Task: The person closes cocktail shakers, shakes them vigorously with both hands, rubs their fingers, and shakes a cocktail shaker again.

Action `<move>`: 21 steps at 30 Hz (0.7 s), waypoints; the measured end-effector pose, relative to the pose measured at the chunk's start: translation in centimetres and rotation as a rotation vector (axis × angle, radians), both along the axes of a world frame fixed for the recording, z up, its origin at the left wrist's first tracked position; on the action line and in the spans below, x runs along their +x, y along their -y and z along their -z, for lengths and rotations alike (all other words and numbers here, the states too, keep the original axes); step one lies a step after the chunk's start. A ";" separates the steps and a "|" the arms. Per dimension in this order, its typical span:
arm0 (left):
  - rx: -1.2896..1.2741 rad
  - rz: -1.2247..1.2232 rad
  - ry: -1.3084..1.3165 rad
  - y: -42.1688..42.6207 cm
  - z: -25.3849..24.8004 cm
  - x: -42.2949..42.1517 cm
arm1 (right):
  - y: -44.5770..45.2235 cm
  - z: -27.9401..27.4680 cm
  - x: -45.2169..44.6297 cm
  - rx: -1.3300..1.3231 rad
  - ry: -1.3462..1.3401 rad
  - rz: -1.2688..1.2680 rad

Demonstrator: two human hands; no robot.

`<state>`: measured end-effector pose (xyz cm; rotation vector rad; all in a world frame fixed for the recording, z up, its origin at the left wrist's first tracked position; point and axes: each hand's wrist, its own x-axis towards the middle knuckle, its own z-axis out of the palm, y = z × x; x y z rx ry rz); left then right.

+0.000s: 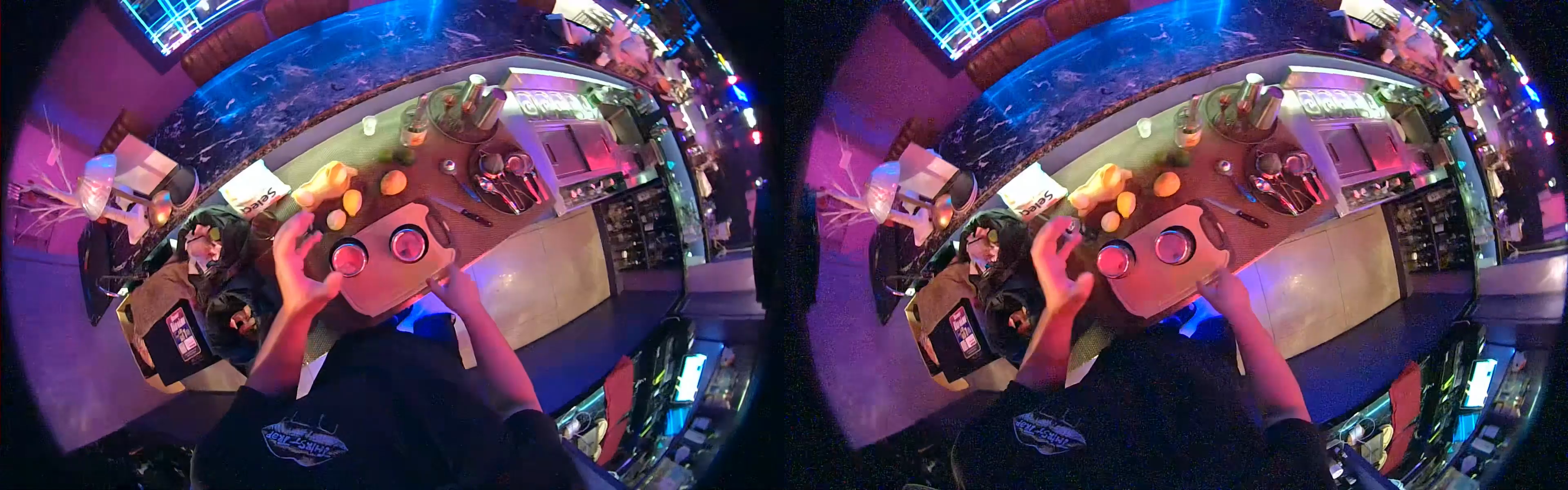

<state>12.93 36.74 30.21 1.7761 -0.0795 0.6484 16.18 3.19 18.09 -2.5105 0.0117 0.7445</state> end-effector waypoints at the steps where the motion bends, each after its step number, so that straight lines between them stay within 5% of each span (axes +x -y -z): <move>1: -0.093 0.089 -0.031 -0.1 -1.2 0.2 | 1.0 0.4 -1.3 -0.028 0.018 -0.091; 4: -0.305 0.240 -0.040 1.2 -5.0 1.1 | 1.9 -0.5 -4.1 0.035 -0.117 -0.208; 9: 0.101 0.380 -0.100 7.2 -8.0 3.0 | 1.1 -6.4 -7.3 0.377 -0.288 -0.203; 11: 0.249 0.508 -0.039 10.1 -8.2 3.8 | 1.1 -3.8 -9.6 0.577 0.051 0.010; 14: 0.148 0.706 0.158 16.5 -7.3 4.5 | 2.1 -3.2 -12.1 0.660 0.084 0.212; 15: 0.062 0.845 0.010 17.9 -8.2 4.0 | 2.8 -2.5 -12.9 0.660 0.095 0.251; 17: 0.112 0.968 -0.109 20.8 -7.0 3.1 | 4.3 -1.0 -14.5 0.864 -0.005 0.303; 21: 0.197 1.145 -0.136 26.5 -5.5 2.0 | 6.3 -3.6 -17.0 0.725 -0.187 0.748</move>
